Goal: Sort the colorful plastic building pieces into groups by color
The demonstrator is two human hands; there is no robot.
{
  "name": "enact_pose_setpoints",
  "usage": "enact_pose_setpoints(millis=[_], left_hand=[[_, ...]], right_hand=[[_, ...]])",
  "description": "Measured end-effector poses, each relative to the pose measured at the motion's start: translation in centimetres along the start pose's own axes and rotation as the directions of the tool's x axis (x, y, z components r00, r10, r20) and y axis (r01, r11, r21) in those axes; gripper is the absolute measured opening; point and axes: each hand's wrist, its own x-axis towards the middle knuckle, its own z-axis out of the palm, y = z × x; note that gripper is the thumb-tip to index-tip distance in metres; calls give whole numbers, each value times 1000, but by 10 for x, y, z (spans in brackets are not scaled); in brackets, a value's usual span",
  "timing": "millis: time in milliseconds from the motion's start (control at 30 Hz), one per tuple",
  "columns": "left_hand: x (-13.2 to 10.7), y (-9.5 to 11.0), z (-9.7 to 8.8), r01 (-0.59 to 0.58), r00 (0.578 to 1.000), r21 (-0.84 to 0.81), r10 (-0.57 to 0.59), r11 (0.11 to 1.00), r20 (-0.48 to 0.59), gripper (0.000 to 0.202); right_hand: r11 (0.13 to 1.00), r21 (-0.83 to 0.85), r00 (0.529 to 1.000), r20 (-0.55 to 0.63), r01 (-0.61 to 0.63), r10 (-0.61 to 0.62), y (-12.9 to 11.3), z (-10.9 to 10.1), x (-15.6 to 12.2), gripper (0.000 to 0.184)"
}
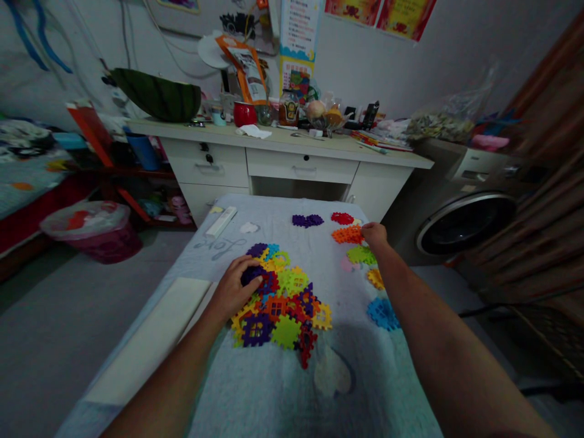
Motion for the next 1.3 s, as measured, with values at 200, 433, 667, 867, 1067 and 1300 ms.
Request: enact_pose_setpoints(millis=[200,433,667,867,1067,1300], left_hand=[[0,5,-1,-6,1000,-3,6,1000,-11,31],[0,8,-2,16,1000,-8,-16,1000,3,34],[0,10,-2,0,1000,2,0,1000,-12,33],[-1,10,-2,-7,1000,-1,7,1000,-24,33],[-1,9,-1,5,1000,-5,-5,1000,-14,34],[0,4,0,-13,1000,-8,13,1000,-26,33]], right_hand=[[997,-59,998,-38,-58,56,-16,-10,-13,8],[927,256,853,378,276,-359,-67,-6,-94,12],[847,242,588,629,473,-508,-95,11,-179,22],[876,131,669,596,464,-444,-93,26,-185,31],[929,242,764,531,279,-367,-86,33,-179,21],[847,531,807,501,-2,-312,-79,35,-170,15]])
